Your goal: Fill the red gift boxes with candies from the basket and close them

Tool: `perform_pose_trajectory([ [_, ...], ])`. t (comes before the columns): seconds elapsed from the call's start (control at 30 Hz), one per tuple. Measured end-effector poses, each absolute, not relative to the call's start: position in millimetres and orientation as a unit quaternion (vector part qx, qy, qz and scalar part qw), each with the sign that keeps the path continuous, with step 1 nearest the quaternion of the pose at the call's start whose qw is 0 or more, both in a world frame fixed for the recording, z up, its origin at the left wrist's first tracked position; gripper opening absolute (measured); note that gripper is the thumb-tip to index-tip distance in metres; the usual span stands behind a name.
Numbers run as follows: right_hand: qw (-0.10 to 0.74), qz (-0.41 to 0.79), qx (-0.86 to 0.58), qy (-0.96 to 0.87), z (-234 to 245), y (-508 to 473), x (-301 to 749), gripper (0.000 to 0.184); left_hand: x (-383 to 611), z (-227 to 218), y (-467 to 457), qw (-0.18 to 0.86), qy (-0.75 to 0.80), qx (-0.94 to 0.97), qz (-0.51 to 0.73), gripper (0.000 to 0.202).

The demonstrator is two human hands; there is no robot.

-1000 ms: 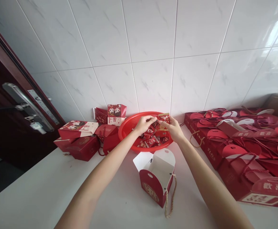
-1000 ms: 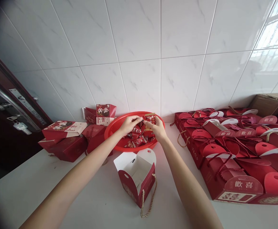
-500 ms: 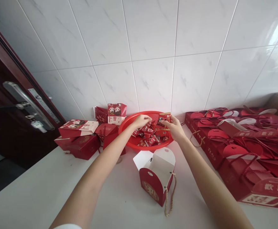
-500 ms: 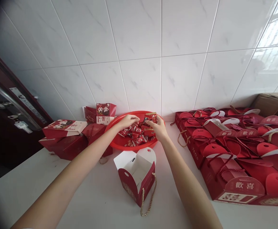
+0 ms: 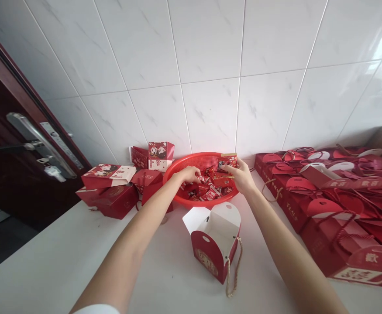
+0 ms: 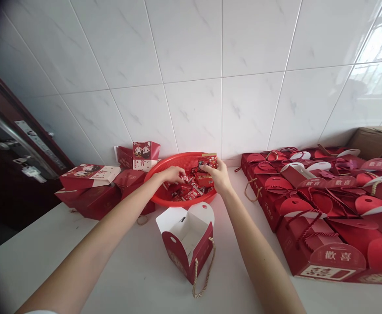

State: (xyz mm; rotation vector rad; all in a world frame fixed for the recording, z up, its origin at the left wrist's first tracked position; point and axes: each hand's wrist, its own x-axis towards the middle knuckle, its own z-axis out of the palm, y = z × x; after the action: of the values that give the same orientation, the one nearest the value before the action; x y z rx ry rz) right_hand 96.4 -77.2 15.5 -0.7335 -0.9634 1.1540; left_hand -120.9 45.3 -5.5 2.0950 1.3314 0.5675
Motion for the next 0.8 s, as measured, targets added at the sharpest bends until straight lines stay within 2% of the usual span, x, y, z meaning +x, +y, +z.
perform_pose_trajectory([
  [0.2, 0.67, 0.51, -0.329, -0.426, 15.0, -76.2, 96.5, 0.039, -118.0, 11.3, 36.9, 0.287, 0.475, 0.764, 0.328, 0.035],
  [0.57, 0.667, 0.517, -0.32, -0.431, 12.2, -73.6, 97.6, 0.035, -107.9, 22.7, 21.5, 0.4, 0.421, 0.724, 0.373, 0.023],
  [0.63, 0.668, 0.522, -0.313, -0.427, 12.5, -73.3, 97.6, 0.035, -105.3, 26.0, 18.1, 0.408, 0.402, 0.722, 0.389, 0.03],
  [0.8, 0.679, 0.522, -0.305, -0.416, 14.0, -73.8, 98.7, 0.03, -100.1, 30.9, 5.4, 0.422, 0.372, 0.711, 0.421, 0.063],
])
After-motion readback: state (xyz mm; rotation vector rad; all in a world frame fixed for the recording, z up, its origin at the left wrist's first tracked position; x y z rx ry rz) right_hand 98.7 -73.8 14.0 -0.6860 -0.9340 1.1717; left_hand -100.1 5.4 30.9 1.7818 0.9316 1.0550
